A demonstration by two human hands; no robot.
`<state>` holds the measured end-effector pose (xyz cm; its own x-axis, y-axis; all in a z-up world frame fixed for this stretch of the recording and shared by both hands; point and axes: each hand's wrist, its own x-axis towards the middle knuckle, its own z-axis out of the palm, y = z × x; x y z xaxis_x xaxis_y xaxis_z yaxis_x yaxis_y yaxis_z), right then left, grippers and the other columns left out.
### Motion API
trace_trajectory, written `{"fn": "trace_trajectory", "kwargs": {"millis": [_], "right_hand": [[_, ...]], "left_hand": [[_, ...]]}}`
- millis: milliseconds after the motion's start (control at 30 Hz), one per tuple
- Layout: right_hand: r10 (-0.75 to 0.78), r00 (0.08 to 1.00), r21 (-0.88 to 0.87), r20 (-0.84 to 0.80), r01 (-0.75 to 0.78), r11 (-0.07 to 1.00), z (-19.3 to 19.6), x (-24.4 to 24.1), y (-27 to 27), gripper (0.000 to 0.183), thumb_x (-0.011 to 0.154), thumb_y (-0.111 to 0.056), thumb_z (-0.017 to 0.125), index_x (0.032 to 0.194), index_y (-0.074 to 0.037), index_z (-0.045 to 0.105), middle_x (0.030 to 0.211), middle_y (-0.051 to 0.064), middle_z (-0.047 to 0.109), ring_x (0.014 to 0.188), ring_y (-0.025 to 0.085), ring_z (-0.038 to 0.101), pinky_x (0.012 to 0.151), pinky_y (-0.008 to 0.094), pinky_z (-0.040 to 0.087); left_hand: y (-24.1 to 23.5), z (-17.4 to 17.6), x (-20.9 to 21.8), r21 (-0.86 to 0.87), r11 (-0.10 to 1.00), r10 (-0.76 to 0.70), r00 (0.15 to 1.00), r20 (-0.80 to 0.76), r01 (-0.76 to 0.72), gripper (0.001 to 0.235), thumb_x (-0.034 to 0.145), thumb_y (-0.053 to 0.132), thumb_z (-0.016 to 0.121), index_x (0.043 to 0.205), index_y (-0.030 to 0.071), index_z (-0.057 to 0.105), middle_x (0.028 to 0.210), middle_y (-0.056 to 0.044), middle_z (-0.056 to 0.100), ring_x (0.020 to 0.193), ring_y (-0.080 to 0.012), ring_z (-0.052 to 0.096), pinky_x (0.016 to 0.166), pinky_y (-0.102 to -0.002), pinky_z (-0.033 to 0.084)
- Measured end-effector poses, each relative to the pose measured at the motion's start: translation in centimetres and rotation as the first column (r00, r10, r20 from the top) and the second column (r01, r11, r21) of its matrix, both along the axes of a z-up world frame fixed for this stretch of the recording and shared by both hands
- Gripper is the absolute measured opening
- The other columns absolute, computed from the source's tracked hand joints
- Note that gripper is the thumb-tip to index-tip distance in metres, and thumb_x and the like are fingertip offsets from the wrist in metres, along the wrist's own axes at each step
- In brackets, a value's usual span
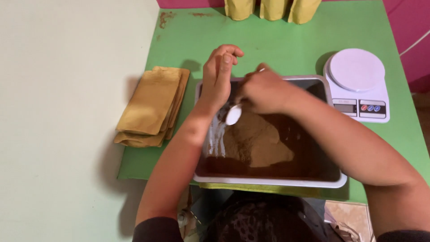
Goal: Leveling and smoothing ground coffee powder in a plastic tray using a plastic spoon.
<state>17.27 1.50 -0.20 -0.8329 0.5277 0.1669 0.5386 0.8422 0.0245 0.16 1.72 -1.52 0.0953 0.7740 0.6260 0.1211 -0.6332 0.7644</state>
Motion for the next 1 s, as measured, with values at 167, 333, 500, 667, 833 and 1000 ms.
{"fn": "trace_trajectory", "kwargs": {"millis": [167, 333, 500, 667, 833, 1000], "right_hand": [[0.196, 0.959, -0.321, 0.206, -0.123, 0.939, -2.1, -3.8, -2.5, 0.017, 0.081, -0.025, 0.068, 0.090, -0.031, 0.081, 0.083, -0.008, 0.077, 0.082, 0.021, 0.072, 0.088, 0.050, 0.048], [0.390, 0.921, -0.737, 0.020, -0.249, 0.628, 1.1, -0.6, -0.7, 0.019, 0.081, -0.018, 0.068, 0.090, -0.025, 0.083, 0.086, -0.011, 0.084, 0.079, 0.008, 0.077, 0.071, 0.028, 0.051], [-0.124, 0.992, -0.006, 0.012, 0.124, 0.992, 0.9, 1.8, 1.0, 0.016, 0.080, -0.024, 0.064, 0.084, -0.029, 0.080, 0.081, -0.008, 0.076, 0.080, 0.027, 0.066, 0.084, 0.052, 0.039], [0.080, 0.977, -0.259, 0.198, -0.027, 0.965, -1.8, -3.1, -1.5, 0.036, 0.071, -0.012, 0.076, 0.097, -0.035, 0.083, 0.091, -0.010, 0.076, 0.094, 0.021, 0.068, 0.093, 0.057, 0.040], [0.344, 0.915, -0.616, 0.213, -0.147, 0.774, 1.3, -2.5, -2.7, 0.020, 0.085, -0.025, 0.067, 0.091, -0.034, 0.083, 0.087, -0.021, 0.080, 0.080, 0.008, 0.072, 0.081, 0.032, 0.050], [0.023, 0.997, -0.343, -0.076, -0.048, 0.938, 3.8, 2.3, 0.3, 0.020, 0.079, -0.018, 0.070, 0.082, -0.030, 0.086, 0.089, -0.016, 0.083, 0.091, 0.008, 0.075, 0.093, 0.047, 0.039]], "left_hand": [[-1.3, 1.2, 0.0, -0.014, 1.000, 0.004, 0.999, -0.048, -0.004, 0.051, 0.109, 0.047, 0.030, 0.109, 0.008, 0.062, 0.096, -0.007, 0.054, 0.096, -0.0216, 0.054, 0.091, -0.035, 0.042], [-1.7, 1.6, 0.1, -0.004, 0.999, 0.046, 0.998, -0.038, -0.046, 0.054, 0.108, 0.050, 0.029, 0.104, 0.008, 0.062, 0.101, -0.003, 0.058, 0.093, -0.0155, 0.052, 0.087, -0.031, 0.040], [-1.5, 1.4, 0.3, -0.013, 1.000, 0.002, 1.000, 0.013, -0.002, 0.060, 0.106, 0.059, 0.032, 0.108, 0.006, 0.060, 0.093, -0.001, 0.051, 0.090, -0.0152, 0.049, 0.086, -0.029, 0.039], [-1.2, 1.1, 0.0, -0.050, 0.999, -0.015, 1.000, 0.027, 0.016, 0.059, 0.105, 0.060, 0.032, 0.114, 0.008, 0.059, 0.093, 0.000, 0.050, 0.090, -0.0132, 0.049, 0.086, -0.029, 0.038], [-1.6, 1.1, -0.3, -0.044, 0.999, -0.025, 0.999, 0.032, 0.027, 0.059, 0.106, 0.061, 0.031, 0.115, 0.009, 0.059, 0.094, 0.000, 0.048, 0.089, -0.0125, 0.046, 0.085, -0.029, 0.036], [-1.6, 1.2, -0.2, -0.034, 0.999, -0.008, 0.999, 0.037, 0.009, 0.061, 0.105, 0.063, 0.031, 0.112, 0.010, 0.061, 0.092, 0.000, 0.050, 0.088, -0.0128, 0.048, 0.084, -0.028, 0.038]]}}
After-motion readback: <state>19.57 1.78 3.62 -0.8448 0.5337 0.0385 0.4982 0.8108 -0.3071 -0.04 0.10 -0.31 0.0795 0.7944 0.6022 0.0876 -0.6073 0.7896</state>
